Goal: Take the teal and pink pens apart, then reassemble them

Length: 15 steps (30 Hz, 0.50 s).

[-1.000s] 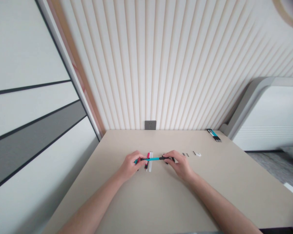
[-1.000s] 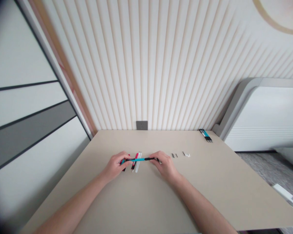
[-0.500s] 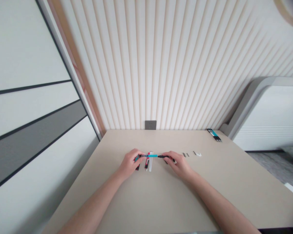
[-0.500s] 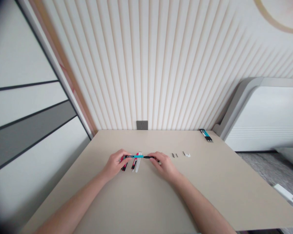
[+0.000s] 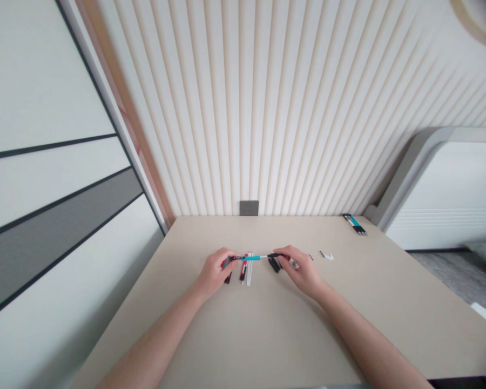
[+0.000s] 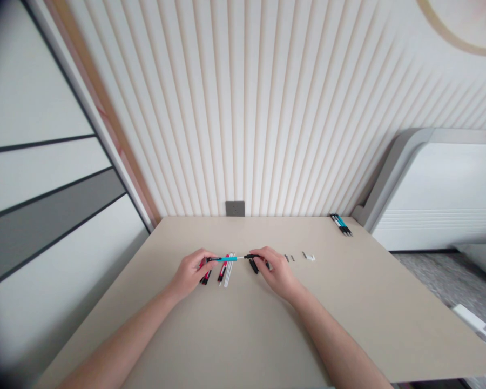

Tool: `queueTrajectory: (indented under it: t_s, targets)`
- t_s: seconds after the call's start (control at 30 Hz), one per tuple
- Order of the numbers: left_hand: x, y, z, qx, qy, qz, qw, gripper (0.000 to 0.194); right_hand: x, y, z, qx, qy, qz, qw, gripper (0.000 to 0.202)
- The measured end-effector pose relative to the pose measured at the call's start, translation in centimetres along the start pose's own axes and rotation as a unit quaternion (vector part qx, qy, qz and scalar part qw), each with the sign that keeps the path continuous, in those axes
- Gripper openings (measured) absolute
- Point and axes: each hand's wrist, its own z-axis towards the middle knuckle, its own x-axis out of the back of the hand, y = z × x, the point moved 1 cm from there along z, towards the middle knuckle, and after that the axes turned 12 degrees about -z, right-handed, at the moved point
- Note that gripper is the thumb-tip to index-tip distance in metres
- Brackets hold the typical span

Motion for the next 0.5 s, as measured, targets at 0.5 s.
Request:
queueTrajectory:
  t_s: [0.5]
  targets:
    - [-0.8, -0.33, -0.09, 0.131, -0.046, -0.139, 0.981, 0.032, 0.31, -0.53, 0.05, 0.026, -0.082, -0.035, 0.996, 0.025]
